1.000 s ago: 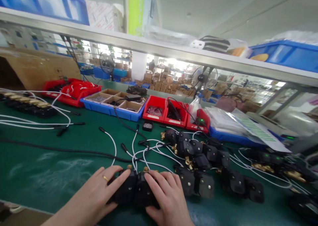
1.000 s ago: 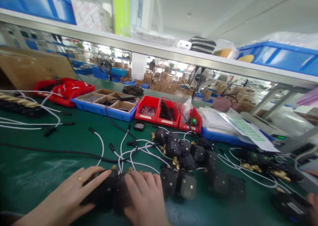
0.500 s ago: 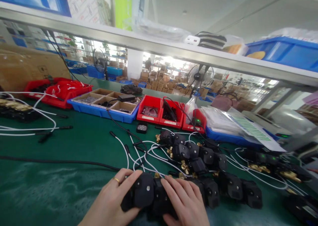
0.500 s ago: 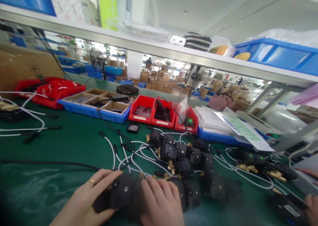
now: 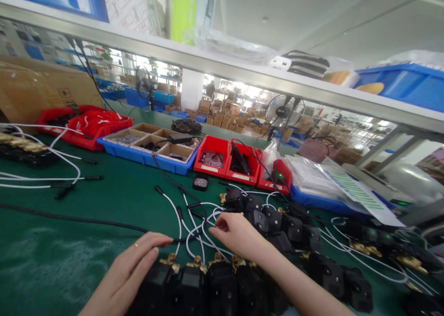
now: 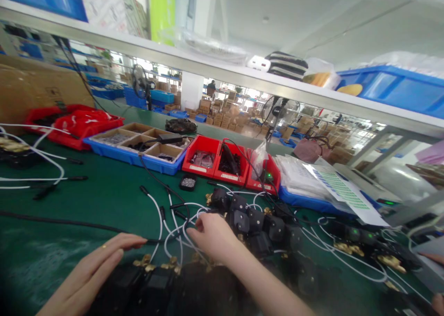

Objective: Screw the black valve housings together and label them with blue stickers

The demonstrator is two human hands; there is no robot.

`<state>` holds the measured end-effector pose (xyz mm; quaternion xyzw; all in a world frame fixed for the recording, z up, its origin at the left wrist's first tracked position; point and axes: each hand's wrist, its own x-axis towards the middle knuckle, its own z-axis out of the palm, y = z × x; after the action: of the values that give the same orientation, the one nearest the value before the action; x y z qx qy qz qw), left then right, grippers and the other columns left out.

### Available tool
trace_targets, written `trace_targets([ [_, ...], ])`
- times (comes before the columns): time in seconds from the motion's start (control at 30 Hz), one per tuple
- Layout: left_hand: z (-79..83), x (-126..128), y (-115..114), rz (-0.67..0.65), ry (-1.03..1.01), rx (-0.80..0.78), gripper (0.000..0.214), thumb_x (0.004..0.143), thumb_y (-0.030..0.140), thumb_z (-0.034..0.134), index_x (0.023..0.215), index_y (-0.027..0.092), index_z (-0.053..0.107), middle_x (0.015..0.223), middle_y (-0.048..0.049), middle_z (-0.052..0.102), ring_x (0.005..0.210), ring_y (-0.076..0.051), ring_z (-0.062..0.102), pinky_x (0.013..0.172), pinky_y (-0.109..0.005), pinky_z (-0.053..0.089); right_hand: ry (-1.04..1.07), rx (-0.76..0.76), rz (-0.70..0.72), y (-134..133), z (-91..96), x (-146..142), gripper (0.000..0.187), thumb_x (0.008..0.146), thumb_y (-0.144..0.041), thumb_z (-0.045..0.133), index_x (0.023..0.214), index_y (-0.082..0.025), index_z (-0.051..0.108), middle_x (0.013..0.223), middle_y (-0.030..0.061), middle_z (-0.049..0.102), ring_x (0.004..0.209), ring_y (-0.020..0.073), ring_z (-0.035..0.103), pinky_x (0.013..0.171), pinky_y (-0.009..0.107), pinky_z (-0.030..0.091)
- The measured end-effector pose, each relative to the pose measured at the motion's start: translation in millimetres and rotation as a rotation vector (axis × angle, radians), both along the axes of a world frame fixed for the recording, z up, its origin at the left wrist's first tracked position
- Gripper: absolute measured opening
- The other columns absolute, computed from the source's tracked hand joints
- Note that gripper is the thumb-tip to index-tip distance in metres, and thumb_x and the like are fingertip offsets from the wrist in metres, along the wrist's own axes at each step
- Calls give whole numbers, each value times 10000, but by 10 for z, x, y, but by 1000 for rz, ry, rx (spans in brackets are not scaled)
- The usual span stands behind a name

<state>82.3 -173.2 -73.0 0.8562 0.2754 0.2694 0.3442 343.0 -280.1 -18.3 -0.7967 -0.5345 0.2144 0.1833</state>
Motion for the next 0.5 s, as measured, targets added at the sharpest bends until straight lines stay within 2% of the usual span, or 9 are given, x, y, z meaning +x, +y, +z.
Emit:
trace_targets([
  [0.1, 211, 168, 183, -21, 52, -51, 356, 983, 462, 452, 926, 258, 739, 970, -18, 773, 951, -220, 721, 866, -272, 566, 79, -127, 47, 388, -180, -55, 362, 820, -299, 776, 537, -169, 590, 529, -16, 575, 565, 146, 568, 571, 265, 393],
  [0.2, 373, 477, 301, -177, 262, -85, 302, 932, 407, 490, 892, 223, 727, 919, -42, 744, 872, -238, 683, 754, -310, 523, 192, -203, 89, 521, -262, -45, 384, 788, -173, 779, 509, -175, 515, 468, -80, 481, 489, 96, 499, 530, 223, 391],
  [0.3, 399, 805, 316, -287, 387, -83, 215, 852, 355, 599, 962, 216, 720, 962, -43, 734, 887, -237, 664, 776, -309, 483, 365, -212, 104, 448, -188, 62, 270, 817, -134, 665, 584, -181, 537, 516, -80, 546, 483, 94, 530, 504, 208, 434],
  [0.37, 361, 963, 309, -312, 418, -78, 130, 787, 256, 637, 897, 215, 693, 904, -28, 716, 856, -231, 657, 746, -294, 451, 491, -214, 113, 323, -91, 171, 187, 806, -175, 625, 632, -189, 560, 564, -66, 600, 505, 105, 567, 519, 212, 482],
  [0.43, 316, 1040, 325, -312, 459, -67, 120, 737, 133, 590, 812, 215, 635, 795, -9, 669, 778, -225, 636, 672, -285, 392, 575, -211, 109, 163, 0, 284, 153, 783, -244, 629, 654, -190, 568, 629, -44, 649, 530, 103, 588, 554, 214, 520],
  [0.5, 282, 1036, 372, -305, 493, -67, 201, 697, 60, 533, 805, 221, 590, 706, 10, 610, 703, -222, 608, 615, -286, 328, 597, -210, 81, -6, 61, 377, 237, 790, -340, 622, 621, -187, 556, 645, -16, 664, 511, 94, 576, 541, 208, 513],
])
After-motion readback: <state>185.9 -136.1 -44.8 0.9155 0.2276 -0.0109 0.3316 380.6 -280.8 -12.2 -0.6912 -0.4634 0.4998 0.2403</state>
